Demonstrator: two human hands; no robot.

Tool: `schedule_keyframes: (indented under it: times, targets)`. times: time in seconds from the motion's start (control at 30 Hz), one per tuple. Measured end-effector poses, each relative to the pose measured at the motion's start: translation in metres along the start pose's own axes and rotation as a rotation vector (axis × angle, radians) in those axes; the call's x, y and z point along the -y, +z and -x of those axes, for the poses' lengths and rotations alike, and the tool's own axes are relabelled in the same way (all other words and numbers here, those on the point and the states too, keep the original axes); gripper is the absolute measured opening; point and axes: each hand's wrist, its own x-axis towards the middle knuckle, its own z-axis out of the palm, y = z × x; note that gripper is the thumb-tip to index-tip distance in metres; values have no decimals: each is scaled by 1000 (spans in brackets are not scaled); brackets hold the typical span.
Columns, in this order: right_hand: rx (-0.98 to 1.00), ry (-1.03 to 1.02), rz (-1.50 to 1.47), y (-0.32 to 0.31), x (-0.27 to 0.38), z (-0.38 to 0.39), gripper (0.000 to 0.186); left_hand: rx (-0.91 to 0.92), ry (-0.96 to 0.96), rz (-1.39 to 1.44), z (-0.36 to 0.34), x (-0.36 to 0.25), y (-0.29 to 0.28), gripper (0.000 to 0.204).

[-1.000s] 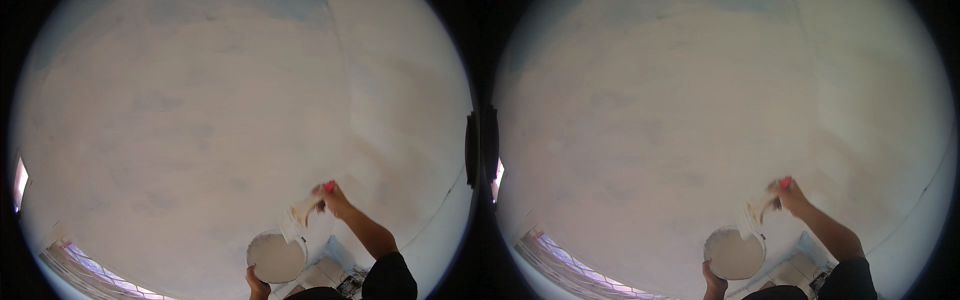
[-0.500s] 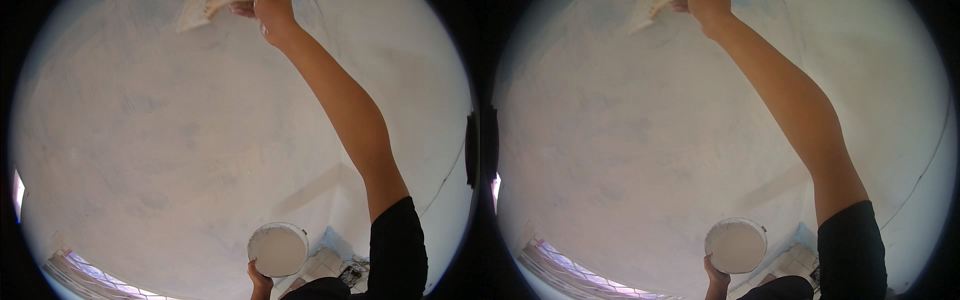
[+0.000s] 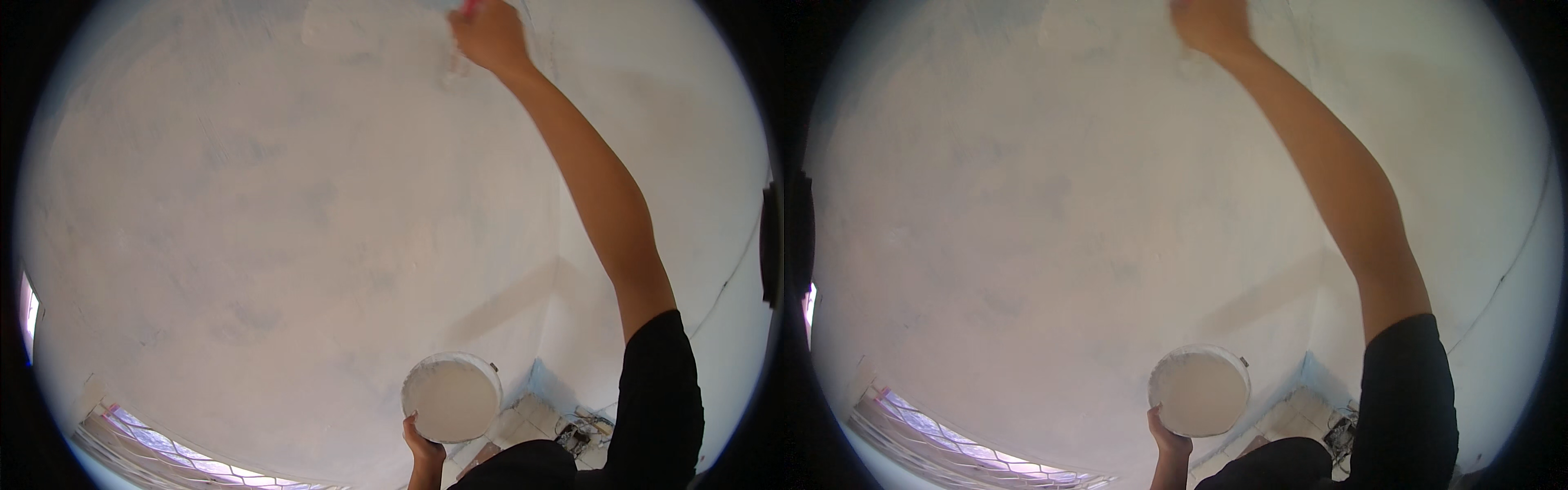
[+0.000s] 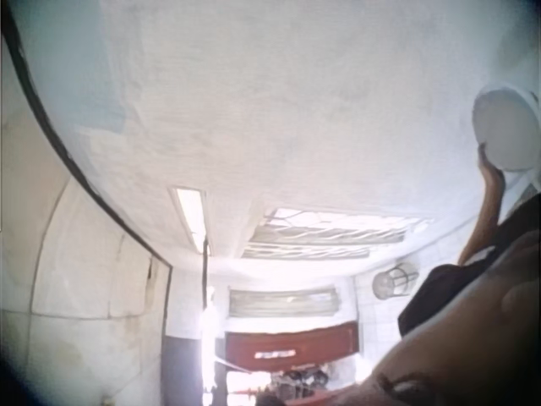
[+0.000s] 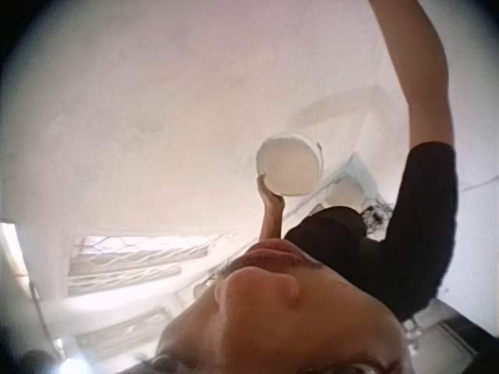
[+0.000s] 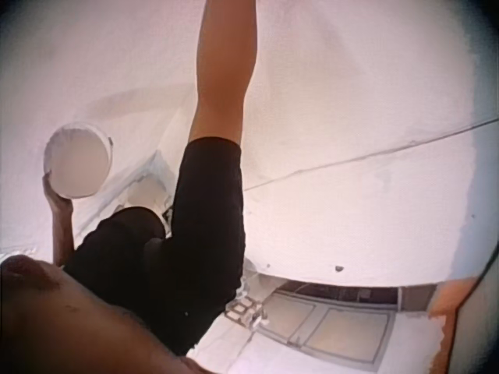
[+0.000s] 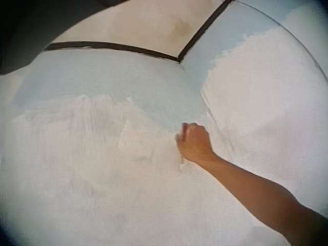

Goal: The person paints a ceiling using a brush dipped in a bucket of white paint.

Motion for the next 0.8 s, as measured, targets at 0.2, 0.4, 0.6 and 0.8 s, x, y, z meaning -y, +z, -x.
schedule_keyframes:
  times: [0.2, 0.4, 0.6, 0.8]
  targets:
    - [-37, -23, -510, -22, 141, -48, 24, 68, 25, 59, 1, 6, -1, 49]
    - [-185, 173, -890, -28, 185, -78, 27, 60, 15, 36, 3, 5, 5, 50]
    - [94, 152, -881, -1, 40, -7, 20, 124, 44, 53, 2, 2, 4, 50]
    - [5, 272, -132, -16, -85, 48, 17, 102, 15, -9, -1, 7, 0, 51]
